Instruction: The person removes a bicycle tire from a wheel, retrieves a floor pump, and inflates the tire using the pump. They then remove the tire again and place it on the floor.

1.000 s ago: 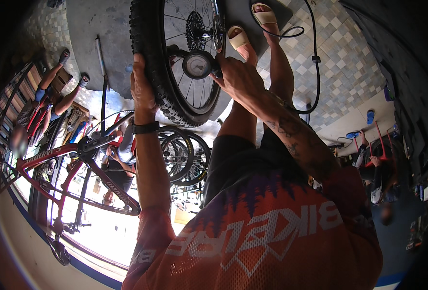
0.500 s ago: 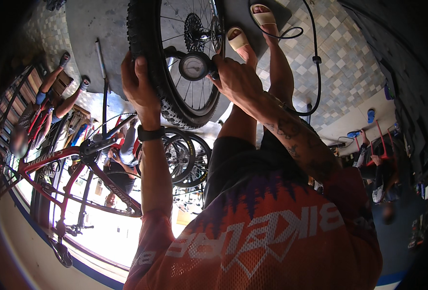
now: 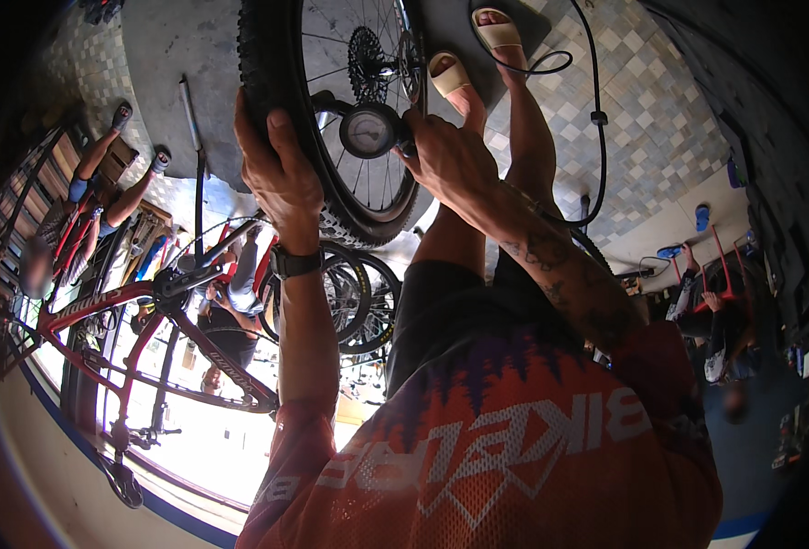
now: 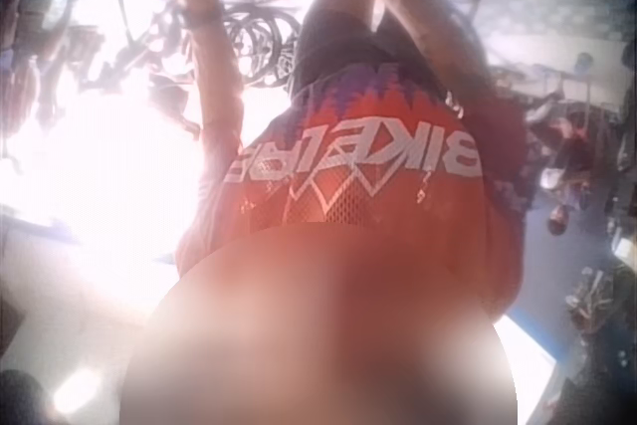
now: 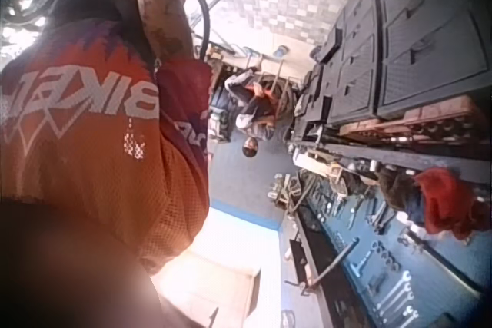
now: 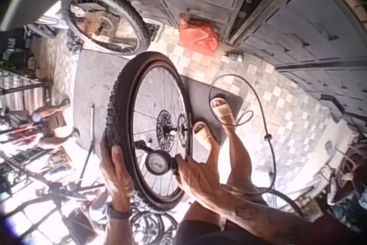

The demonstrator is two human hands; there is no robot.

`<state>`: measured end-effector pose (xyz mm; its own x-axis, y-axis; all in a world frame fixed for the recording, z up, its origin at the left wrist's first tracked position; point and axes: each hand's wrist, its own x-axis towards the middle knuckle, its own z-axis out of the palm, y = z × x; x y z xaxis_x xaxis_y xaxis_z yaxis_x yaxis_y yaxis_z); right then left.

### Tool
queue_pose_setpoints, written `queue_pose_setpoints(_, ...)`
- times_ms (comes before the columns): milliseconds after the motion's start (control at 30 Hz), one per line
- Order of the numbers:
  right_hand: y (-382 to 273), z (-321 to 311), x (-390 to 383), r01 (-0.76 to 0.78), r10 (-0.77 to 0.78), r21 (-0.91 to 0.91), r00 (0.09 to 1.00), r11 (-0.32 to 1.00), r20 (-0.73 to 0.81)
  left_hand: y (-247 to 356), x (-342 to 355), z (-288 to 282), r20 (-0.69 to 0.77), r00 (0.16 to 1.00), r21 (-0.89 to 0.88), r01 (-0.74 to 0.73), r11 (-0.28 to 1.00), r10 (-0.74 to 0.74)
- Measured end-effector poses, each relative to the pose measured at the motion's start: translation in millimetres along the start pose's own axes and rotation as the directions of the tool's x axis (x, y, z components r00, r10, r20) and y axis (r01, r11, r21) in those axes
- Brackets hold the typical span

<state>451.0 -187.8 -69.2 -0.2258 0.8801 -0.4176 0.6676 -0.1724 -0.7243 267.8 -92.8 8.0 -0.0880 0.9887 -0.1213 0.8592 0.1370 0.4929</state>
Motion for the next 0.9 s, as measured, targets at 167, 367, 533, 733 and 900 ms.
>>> queue_pose_setpoints(167, 0.9, 0.1, 0.0, 0.01, -0.01, 0.006, 1.0, 1.0, -0.018, -0.5, 0.0, -0.9, 0.053, 0.994, -0.052, 0.102, 0.993, -0.099)
queue_pose_setpoints(367, -0.3, -2.4, 1.7, 0.005, -0.005, 0.009, 0.999, 1.0, -0.041, 6.4, 2.8, 0.6, 0.046, 0.978, 0.137, -0.21, 0.968, 0.206)
queue_pose_setpoints(533, -0.7, -6.7, 3.0, 0.002, -0.002, -0.027, 1.0, 1.0, -0.026, 11.2, 6.0, 2.6, 0.102, 0.968, 0.212, -0.248, 0.945, 0.231)
queue_pose_setpoints(733, -0.3, -6.3, 5.1, 0.013, -0.015, -0.04, 0.999, 0.999, -0.031, 10.4, 9.6, 7.2, 0.067, 0.968, 0.177, -0.248, 0.952, 0.24)
queue_pose_setpoints(900, 0.2, -4.4, 6.3, 0.018, -0.017, 0.014, 0.999, 1.0, -0.037, 14.1, 9.4, 2.8, 0.109, 0.963, 0.19, -0.264, 0.946, 0.247)
